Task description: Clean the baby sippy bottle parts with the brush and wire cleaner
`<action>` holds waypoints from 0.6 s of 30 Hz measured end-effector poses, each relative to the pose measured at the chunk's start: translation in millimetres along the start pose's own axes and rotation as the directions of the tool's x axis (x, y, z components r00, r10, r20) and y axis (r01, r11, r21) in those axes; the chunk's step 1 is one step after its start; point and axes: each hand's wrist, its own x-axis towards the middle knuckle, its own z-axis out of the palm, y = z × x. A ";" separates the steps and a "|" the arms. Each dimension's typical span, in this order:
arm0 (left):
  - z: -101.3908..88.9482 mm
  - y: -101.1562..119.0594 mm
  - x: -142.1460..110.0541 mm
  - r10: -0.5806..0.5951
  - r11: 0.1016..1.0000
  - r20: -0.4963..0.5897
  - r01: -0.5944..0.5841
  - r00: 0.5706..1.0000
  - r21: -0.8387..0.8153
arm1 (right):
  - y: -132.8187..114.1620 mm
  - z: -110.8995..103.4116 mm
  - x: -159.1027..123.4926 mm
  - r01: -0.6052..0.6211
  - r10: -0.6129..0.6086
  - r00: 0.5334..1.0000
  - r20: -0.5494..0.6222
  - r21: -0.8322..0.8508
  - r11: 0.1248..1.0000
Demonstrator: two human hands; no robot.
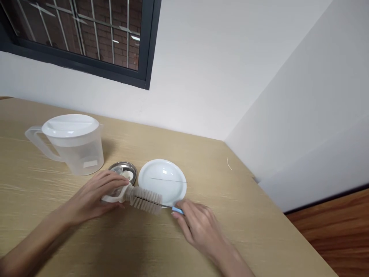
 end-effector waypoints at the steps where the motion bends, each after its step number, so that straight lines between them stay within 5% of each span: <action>1: -0.3 -0.6 -0.1 0.000 1.000 -0.001 0.000 1.000 -0.005 | 1.6 1.1 -1.5 0.049 -0.051 0.998 -0.025 -0.080 0.996; 8: 0.1 2.1 1.4 -0.022 0.999 0.031 0.023 0.999 -0.039 | 8.2 -9.8 -9.8 0.315 -0.384 0.917 -0.104 -0.402 0.860; 14: 4.5 4.1 0.2 0.004 0.999 0.024 -0.003 1.000 -0.045 | 9.8 -9.5 -11.0 0.262 -0.312 0.939 -0.147 -0.285 0.922; 18: 6.8 6.3 -0.6 0.025 0.999 0.034 -0.024 0.999 -0.036 | 3.1 -6.3 -11.8 0.137 -0.149 0.981 -0.120 -0.108 0.985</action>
